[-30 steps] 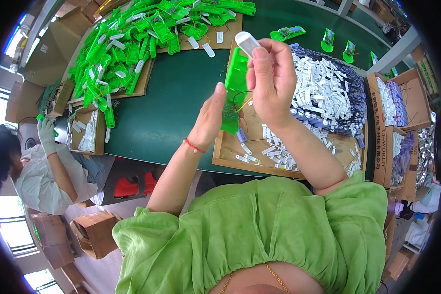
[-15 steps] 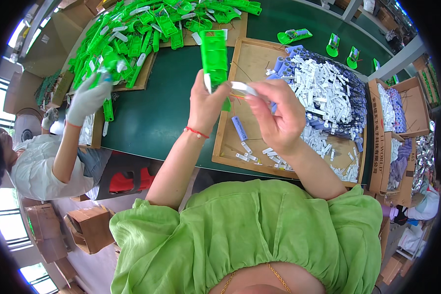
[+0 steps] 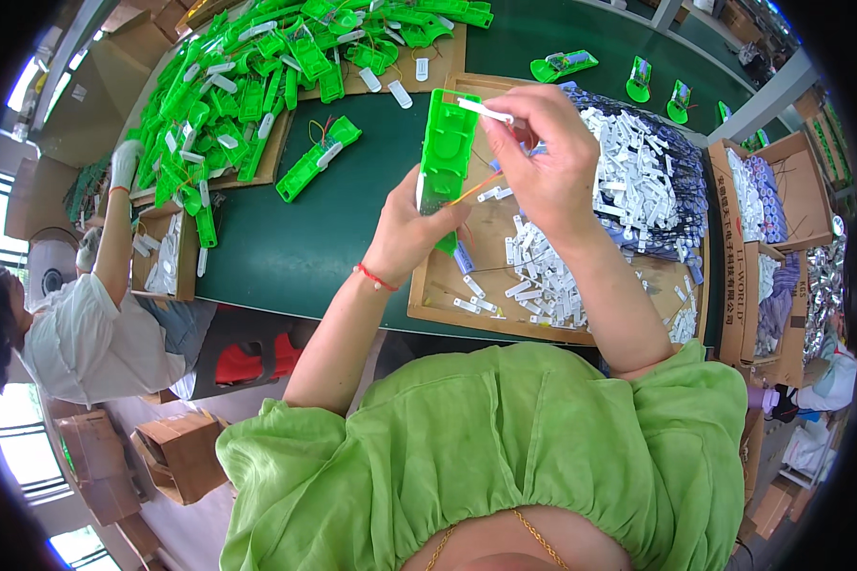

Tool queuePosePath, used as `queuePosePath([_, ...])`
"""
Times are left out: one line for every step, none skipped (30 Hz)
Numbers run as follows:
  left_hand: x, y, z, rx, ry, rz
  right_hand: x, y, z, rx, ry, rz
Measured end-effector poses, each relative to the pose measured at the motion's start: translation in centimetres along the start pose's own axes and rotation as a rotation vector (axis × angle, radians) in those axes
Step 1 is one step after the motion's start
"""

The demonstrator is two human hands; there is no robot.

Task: The person assembles portable flashlights by fitting internal wiring, batteries, and white components into plastic casings, then placing the assembled units onto a conveyor belt by hand.

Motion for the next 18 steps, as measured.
queuePosePath([-0.1, -0.1, -0.2, 0.007, 0.045, 0.031, 0.1, -0.1, 0.2, -0.002, -0.005, 0.004])
queuePosePath([-0.1, -0.2, -0.2, 0.015, 0.089, 0.062, 0.4, -0.4, 0.4, -0.037, -0.048, -0.009])
queuePosePath([0.1, -0.4, -0.3, 0.016, 0.088, 0.062, 0.6, -0.7, 0.5, -0.071, -0.085, -0.028])
queuePosePath([0.3, -0.6, 0.0, 0.063, 0.274, 0.138, 0.6, -0.7, 0.4, -0.118, -0.153, -0.08])
queuePosePath([0.6, -0.9, 0.3, 0.11, 0.459, 0.215, 0.7, -0.6, 0.5, -0.119, -0.152, -0.081])
queuePosePath([0.9, -1.2, 0.7, 0.109, 0.451, 0.264, 1.0, -0.3, 0.5, -0.205, -0.25, -0.122])
queuePosePath([0.8, -1.2, 0.7, 0.11, 0.452, 0.262, 1.2, -0.1, 0.4, -0.291, -0.347, -0.164])
queuePosePath([0.4, -1.2, 0.4, 0.065, 0.507, 0.269, 1.6, -0.4, 0.9, -0.232, -0.373, -0.237])
queuePosePath([0.1, -1.1, 0.2, 0.023, 0.56, 0.274, 1.7, -1.1, 1.3, -0.232, -0.378, -0.236])
queuePosePath([0.1, -1.0, 0.1, 0.026, 0.562, 0.269, 1.8, -2.1, 2.2, -0.102, -0.212, -0.243])
queuePosePath([0.4, -1.0, -0.1, 0.056, 0.548, 0.21, 1.8, -2.8, 3.0, 0.028, -0.044, -0.247])
queuePosePath([0.5, -1.2, -0.4, 0.081, 0.529, 0.163, 1.4, -2.6, 3.2, 0.027, -0.036, -0.252])
queuePosePath([0.7, -1.5, -0.5, 0.076, 0.528, 0.164, 1.2, -2.5, 4.0, 0.286, 0.118, -0.351])
queuePosePath([1.0, -1.7, -0.5, 0.086, 0.575, 0.161, 1.0, -2.5, 4.6, 0.546, 0.275, -0.447])
queuePosePath([1.4, -1.9, -0.3, 0.094, 0.627, 0.149, 1.1, -3.2, 5.1, 0.812, 0.429, -0.531])
queuePosePath([1.5, -1.9, 0.1, 0.088, 0.63, 0.141, 1.2, -3.2, 5.6, 0.775, 0.358, -0.536])
queuePosePath([1.3, -1.7, 0.1, -0.039, 0.688, 0.139, 1.1, -3.3, 5.5, 0.784, 0.357, -0.531])
queuePosePath([1.0, -1.6, 0.0, -0.164, 0.743, 0.142, 1.3, -3.3, 5.3, 0.84, 0.448, -0.595])
Point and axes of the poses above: each hand's wrist, its own y-axis towards the middle knuckle, its own x-axis out of the palm, z = x × y, the point moved 4 cm from there along y, towards the middle knuckle, and after that the axes turned 14 degrees about -x, right-handed, at the moved point
